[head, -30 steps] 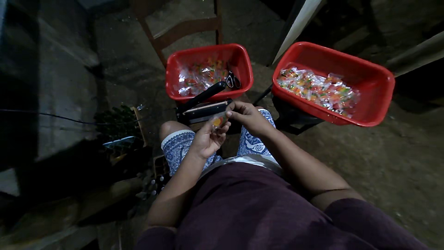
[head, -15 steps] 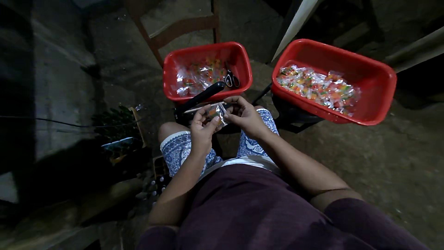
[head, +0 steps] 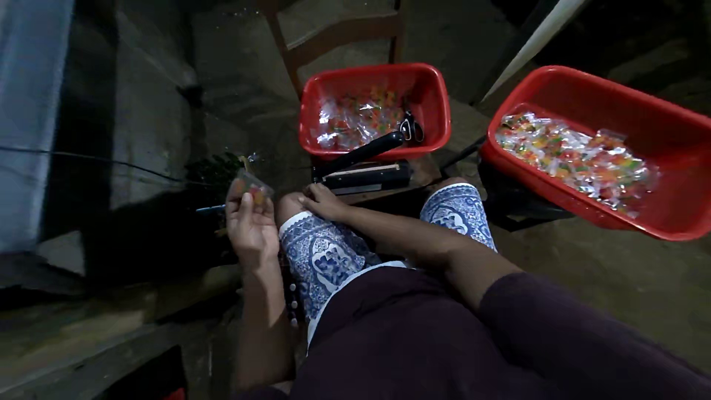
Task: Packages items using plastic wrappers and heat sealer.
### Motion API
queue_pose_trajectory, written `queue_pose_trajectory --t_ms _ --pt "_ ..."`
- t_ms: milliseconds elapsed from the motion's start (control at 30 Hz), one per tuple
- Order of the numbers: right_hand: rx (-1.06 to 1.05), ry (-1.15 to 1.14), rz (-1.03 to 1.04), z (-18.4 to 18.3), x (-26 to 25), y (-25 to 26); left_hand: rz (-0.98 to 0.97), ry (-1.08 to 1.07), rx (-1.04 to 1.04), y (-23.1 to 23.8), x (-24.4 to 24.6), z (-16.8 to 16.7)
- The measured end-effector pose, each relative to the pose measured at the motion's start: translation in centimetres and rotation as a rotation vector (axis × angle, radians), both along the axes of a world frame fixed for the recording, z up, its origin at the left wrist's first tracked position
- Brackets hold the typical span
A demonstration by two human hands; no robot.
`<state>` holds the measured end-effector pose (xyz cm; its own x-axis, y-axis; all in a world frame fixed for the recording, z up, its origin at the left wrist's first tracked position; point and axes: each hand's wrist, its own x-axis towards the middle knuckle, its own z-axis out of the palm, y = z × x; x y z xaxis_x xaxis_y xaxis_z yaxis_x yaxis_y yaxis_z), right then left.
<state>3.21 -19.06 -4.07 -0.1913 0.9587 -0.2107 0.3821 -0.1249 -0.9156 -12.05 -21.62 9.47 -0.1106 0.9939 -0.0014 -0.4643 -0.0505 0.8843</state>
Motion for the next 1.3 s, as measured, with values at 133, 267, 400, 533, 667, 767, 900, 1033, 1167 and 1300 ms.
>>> queue_pose_trajectory --t_ms 133,267,400,533,667,767,900,1033,1167,1300 --pt "-0.061 0.030 0.036 -0.9 -2.3 1.9 0.015 0.039 -0.064 0.5 -0.5 -1.6" --pt "-0.159 -0.048 0.194 -0.6 -1.8 3.2 0.012 0.015 -0.144 2.0 1.4 -1.9" --pt "-0.071 0.042 0.214 -0.7 -1.8 3.8 0.000 -0.065 -0.151 5.3 4.7 -1.9" --pt "-0.150 0.091 0.290 0.8 0.6 2.6 -0.094 -0.204 -0.172 9.3 9.5 -1.2" --pt "-0.213 -0.148 0.662 4.3 6.8 -1.8 -0.237 -0.290 -0.258 12.3 13.2 -2.4" --pt "-0.299 -0.149 0.650 8.5 14.0 -4.9 -0.307 -0.301 -0.299 13.7 14.4 -4.7" --pt "-0.241 -0.232 0.090 9.8 25.0 -3.0 -0.281 -0.261 -0.434 14.9 15.8 -6.9" --pt "-0.301 -0.596 -0.351 3.9 30.4 5.0 -0.341 -0.117 -0.397 15.4 17.3 -7.8" --pt "-0.540 -0.742 -0.404 -1.3 30.3 9.7 -0.346 -0.025 -0.423 15.8 17.8 -8.2" --pt "-0.592 -0.766 -0.468 -2.9 29.0 9.9 -0.404 0.122 -0.389 15.6 17.4 -8.5"
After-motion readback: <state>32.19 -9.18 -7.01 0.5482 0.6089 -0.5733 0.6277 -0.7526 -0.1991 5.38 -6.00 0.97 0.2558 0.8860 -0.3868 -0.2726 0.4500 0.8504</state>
